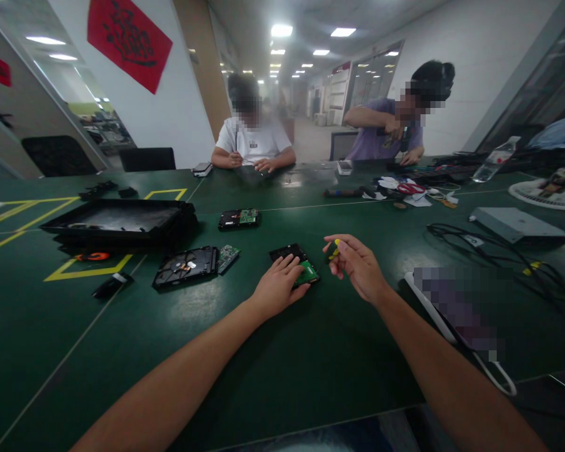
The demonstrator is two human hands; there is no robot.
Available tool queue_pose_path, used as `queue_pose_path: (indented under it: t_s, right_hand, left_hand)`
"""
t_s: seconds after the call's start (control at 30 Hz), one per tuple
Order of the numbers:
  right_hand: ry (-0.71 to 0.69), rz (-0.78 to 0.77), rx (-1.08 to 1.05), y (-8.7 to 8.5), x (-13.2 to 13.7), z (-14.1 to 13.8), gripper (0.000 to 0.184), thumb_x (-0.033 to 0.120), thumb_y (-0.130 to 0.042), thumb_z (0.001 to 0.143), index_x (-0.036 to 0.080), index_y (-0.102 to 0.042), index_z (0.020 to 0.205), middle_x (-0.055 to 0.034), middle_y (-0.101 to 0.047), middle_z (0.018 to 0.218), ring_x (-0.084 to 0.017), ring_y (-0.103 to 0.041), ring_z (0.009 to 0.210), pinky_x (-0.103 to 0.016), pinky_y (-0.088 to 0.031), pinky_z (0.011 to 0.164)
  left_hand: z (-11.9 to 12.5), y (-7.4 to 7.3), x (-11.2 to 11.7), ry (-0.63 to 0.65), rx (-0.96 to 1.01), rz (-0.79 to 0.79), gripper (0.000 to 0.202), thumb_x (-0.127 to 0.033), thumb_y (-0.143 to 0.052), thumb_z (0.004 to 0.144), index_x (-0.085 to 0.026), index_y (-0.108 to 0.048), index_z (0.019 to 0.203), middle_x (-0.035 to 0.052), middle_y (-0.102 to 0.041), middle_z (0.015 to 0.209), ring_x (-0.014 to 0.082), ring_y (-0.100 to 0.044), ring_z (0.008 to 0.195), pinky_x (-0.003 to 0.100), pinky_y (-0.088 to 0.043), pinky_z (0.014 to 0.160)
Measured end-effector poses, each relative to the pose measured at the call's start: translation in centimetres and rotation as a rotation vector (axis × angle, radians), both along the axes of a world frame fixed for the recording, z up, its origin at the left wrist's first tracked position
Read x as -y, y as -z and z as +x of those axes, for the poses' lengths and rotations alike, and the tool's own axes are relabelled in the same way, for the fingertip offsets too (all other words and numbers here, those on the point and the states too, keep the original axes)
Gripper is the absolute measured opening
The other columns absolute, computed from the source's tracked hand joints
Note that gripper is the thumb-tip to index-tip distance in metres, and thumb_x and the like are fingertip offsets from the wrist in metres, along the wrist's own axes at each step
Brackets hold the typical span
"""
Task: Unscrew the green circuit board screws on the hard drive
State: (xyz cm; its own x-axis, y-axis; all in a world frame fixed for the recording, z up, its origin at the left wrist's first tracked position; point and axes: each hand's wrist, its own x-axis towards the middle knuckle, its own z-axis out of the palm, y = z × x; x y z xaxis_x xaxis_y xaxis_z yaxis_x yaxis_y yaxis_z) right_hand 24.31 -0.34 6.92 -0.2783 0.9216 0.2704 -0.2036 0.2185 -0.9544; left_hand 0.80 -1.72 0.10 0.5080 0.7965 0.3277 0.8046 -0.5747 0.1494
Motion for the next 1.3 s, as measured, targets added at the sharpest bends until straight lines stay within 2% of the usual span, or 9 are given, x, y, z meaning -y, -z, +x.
queue_pose_path:
  t_s: [0.23, 0.37, 0.6, 0.67, 0.77, 0.9, 1.13, 1.3]
  right_hand:
    - [0.007, 0.01, -0.012, -0.23, 0.13, -0.19, 0.03, 0.051, -0.066, 0.097, 0.023, -0.071, 0.109, -0.0063, -0.072, 0.109, -0.01, -0.065, 0.059, -0.022, -0.044, 0.045]
    - [-0.006, -0.005, -0.054, -0.14, 0.03, -0.21, 0.034, 0.054, -0.061, 0.099, 0.023, -0.068, 0.111, -0.0072, -0.073, 0.108, -0.012, -0.066, 0.06, -0.024, -0.047, 0.048]
    - [0.003, -0.012, -0.015, 0.02, -0.1, 0.0, 0.034, 0.051, -0.061, 0.101, 0.023, -0.072, 0.115, -0.0047, -0.071, 0.095, -0.01, -0.057, 0.056, -0.022, -0.036, 0.043]
    - [0.015, -0.011, -0.015, -0.01, -0.04, -0.06, 0.032, 0.051, -0.063, 0.099, 0.023, -0.073, 0.111, -0.0042, -0.071, 0.094, -0.01, -0.058, 0.057, -0.022, -0.037, 0.044]
    - [0.024, -0.006, -0.026, -0.15, 0.08, -0.19, 0.029, 0.051, -0.066, 0.097, 0.023, -0.07, 0.105, -0.0057, -0.073, 0.106, -0.011, -0.063, 0.06, -0.023, -0.043, 0.048]
    - [-0.01, -0.013, -0.064, -0.25, 0.12, -0.26, 0.032, 0.054, -0.061, 0.099, 0.023, -0.066, 0.108, -0.0075, -0.074, 0.111, -0.013, -0.068, 0.063, -0.026, -0.049, 0.053]
    - [0.023, -0.01, -0.023, -0.11, -0.03, -0.14, 0.033, 0.052, -0.064, 0.098, 0.025, -0.07, 0.116, -0.0046, -0.072, 0.102, -0.01, -0.06, 0.057, -0.022, -0.038, 0.044]
    - [0.02, 0.003, -0.005, -0.02, -0.09, -0.09, 0.03, 0.051, -0.067, 0.096, 0.023, -0.07, 0.109, -0.006, -0.073, 0.108, -0.009, -0.061, 0.058, -0.022, -0.04, 0.044]
  left_hand:
    - [0.03, 0.0, 0.05, 0.002, -0.003, -0.001, 0.047, -0.051, -0.055, 0.103, -0.018, -0.06, 0.135, 0.0165, -0.054, 0.156, 0.033, -0.041, 0.153, 0.053, -0.035, 0.125]
    - [0.03, -0.09, 0.02, 0.0, 0.003, -0.007, 0.046, -0.051, -0.056, 0.103, -0.019, -0.06, 0.136, 0.0155, -0.054, 0.157, 0.0328, -0.04, 0.153, 0.053, -0.035, 0.125]
    - [0.02, -0.12, 0.07, 0.0, 0.009, -0.014, 0.047, -0.051, -0.054, 0.104, -0.018, -0.06, 0.136, 0.0163, -0.054, 0.156, 0.0325, -0.04, 0.154, 0.052, -0.034, 0.126]
    - [0.01, -0.03, 0.02, 0.001, 0.017, -0.013, 0.046, -0.051, -0.055, 0.103, -0.019, -0.06, 0.135, 0.0155, -0.054, 0.156, 0.0322, -0.039, 0.154, 0.053, -0.034, 0.126]
    - [-0.01, 0.0, -0.02, 0.006, 0.022, -0.013, 0.045, -0.051, -0.056, 0.103, -0.019, -0.061, 0.135, 0.0154, -0.054, 0.157, 0.0327, -0.04, 0.154, 0.054, -0.034, 0.125]
    - [0.0, -0.15, 0.04, 0.005, 0.011, -0.013, 0.046, -0.051, -0.054, 0.103, -0.018, -0.06, 0.136, 0.0165, -0.054, 0.156, 0.033, -0.04, 0.153, 0.053, -0.034, 0.125]
    - [0.02, 0.09, -0.08, 0.004, 0.011, -0.016, 0.046, -0.052, -0.054, 0.103, -0.019, -0.061, 0.135, 0.0156, -0.054, 0.156, 0.0323, -0.04, 0.154, 0.054, -0.034, 0.125]
    - [-0.02, 0.19, -0.1, 0.008, 0.02, -0.011, 0.047, -0.052, -0.055, 0.103, -0.019, -0.061, 0.136, 0.0161, -0.054, 0.156, 0.033, -0.04, 0.153, 0.054, -0.034, 0.126]
